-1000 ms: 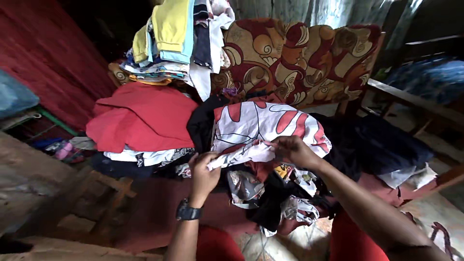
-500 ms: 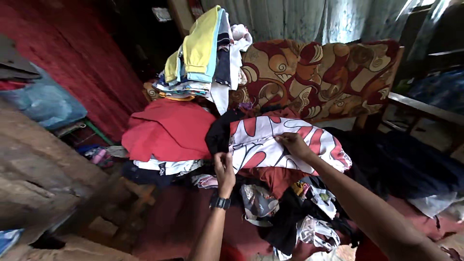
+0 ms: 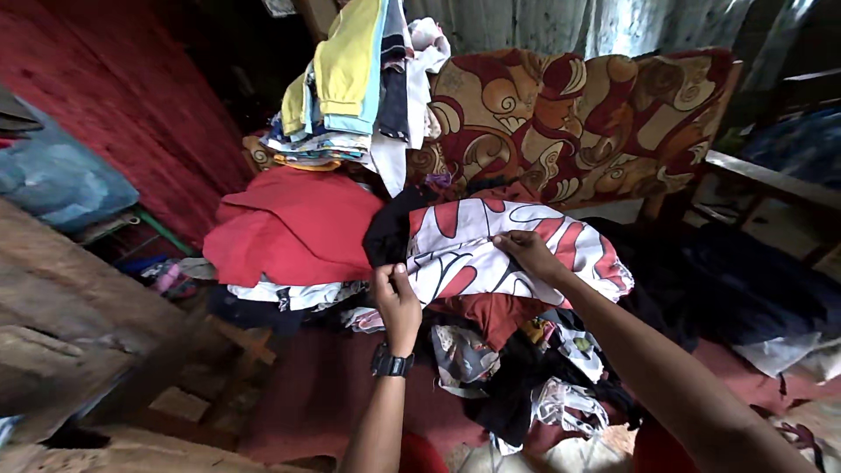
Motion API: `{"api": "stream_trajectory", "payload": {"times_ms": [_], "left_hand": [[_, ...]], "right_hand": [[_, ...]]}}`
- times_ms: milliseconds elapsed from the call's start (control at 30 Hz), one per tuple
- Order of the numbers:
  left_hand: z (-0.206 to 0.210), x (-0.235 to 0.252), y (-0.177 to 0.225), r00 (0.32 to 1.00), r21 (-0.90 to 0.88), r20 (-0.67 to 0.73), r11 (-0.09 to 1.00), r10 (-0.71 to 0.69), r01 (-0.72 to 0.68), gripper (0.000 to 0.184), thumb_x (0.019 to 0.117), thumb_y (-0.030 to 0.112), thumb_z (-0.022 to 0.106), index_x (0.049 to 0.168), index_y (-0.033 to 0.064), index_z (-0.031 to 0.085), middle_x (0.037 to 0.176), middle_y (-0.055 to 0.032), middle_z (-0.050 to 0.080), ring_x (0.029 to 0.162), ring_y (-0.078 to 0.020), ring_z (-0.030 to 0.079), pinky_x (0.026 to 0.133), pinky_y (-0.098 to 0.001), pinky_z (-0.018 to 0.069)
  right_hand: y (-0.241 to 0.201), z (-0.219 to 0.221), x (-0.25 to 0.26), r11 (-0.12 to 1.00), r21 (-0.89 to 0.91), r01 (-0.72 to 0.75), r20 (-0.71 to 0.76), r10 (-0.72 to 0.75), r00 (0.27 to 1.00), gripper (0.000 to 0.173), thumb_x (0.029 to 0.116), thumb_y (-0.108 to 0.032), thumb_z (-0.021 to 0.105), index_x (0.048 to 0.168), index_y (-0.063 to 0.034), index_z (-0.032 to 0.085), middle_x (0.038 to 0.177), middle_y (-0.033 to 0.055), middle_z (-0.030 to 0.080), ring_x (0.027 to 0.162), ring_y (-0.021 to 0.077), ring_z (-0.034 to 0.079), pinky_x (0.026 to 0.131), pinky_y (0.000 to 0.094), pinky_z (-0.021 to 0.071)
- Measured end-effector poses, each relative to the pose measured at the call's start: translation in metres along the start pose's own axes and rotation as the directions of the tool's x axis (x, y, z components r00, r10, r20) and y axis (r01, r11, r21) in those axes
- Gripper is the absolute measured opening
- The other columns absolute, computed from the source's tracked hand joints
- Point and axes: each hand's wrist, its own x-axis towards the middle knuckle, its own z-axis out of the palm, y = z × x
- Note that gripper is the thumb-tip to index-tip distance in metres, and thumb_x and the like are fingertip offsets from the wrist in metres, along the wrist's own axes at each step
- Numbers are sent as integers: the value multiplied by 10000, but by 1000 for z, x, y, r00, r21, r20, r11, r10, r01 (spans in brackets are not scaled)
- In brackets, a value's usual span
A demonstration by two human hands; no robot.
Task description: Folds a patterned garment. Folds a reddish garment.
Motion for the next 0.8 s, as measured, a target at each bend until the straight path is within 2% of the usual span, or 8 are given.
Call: {"api": "stream_trajectory", "payload": {"times_ms": [133, 200, 300, 467, 533, 633, 733, 800], "left_hand": [[-14, -9, 10, 977, 270, 183, 961, -111, 58, 514, 1026, 410, 539, 1081, -87, 655, 1012, -243, 669, 1014, -412, 633, 939, -640, 442], [-13, -18, 6, 974, 281, 204, 959, -99, 38, 447, 1011, 382, 567, 1032, -48, 691, 1004, -210, 685, 1021, -395, 640, 950, -662, 415], [-10, -24, 1, 988, 227, 142, 974, -58, 24, 302, 1005, 244, 588, 1083, -31, 684, 983, -172, 698, 963, -318, 663, 907, -588, 467], [-23, -18, 24, 912, 247, 255, 934, -320, 259, 529, 1012, 355, 632, 1368, -23, 533, 930, -155, 711, 801, -264, 693, 748, -496, 565], [-17, -21, 21, 940, -28, 234, 965, -248, 262, 415, 993, 164, 654, 1317, -56, 517, 877, -66, 676, 726, -74, 637, 662, -271, 547], [-8, -19, 16, 995, -338, 55, 936, -85, 99, 283, 995, 8, 551, 1245, -110, 492, 905, -6, 642, 819, 28, 605, 778, -174, 519], [-6, -4, 16, 994, -268, -91, 960, 63, -86, 230, 1021, 22, 526, 1210, -109, 533, 925, -2, 633, 841, 44, 588, 794, -158, 504], [-8, 10, 16, 991, -146, -70, 981, 116, -125, 247, 1030, 55, 542, 1224, -94, 577, 948, -51, 647, 852, -3, 593, 789, -190, 501]], "right_hand": [[2, 1, -1, 1000, 23, -20, -22, 21, 1000, 286, 1040, -217, 618, 850, -9, 668, 691, -1, 596, 629, 32, 537, 651, 238, 479], [4, 1, -1, 1000, 17, -25, -25, 25, 999, 284, 1040, -228, 620, 869, -9, 677, 693, 5, 603, 625, 39, 540, 648, 248, 481], [6, 2, -2, 1000, 19, -12, -24, 12, 1000, 263, 1038, -210, 619, 914, 12, 685, 730, 23, 618, 649, 51, 549, 671, 266, 495], [7, 1, -2, 1000, 21, -18, -28, 19, 999, 260, 1036, -216, 626, 921, 8, 693, 742, 28, 625, 662, 58, 554, 679, 274, 492], [7, 1, -2, 1000, 21, -15, -29, 16, 999, 262, 1036, -219, 625, 904, -1, 686, 725, 15, 615, 646, 49, 543, 664, 265, 483], [6, 2, -3, 999, 45, -9, -28, 10, 1000, 255, 1032, -205, 630, 877, -6, 671, 692, -4, 598, 614, 31, 530, 637, 242, 477], [6, 2, -4, 998, 60, -1, -26, 2, 1000, 259, 1040, -192, 612, 892, 11, 673, 711, 7, 598, 631, 38, 533, 648, 246, 482], [4, 2, -5, 997, 70, -20, -27, 22, 999, 283, 1049, -227, 599, 912, 7, 682, 717, 10, 603, 629, 47, 540, 635, 251, 485]]}}
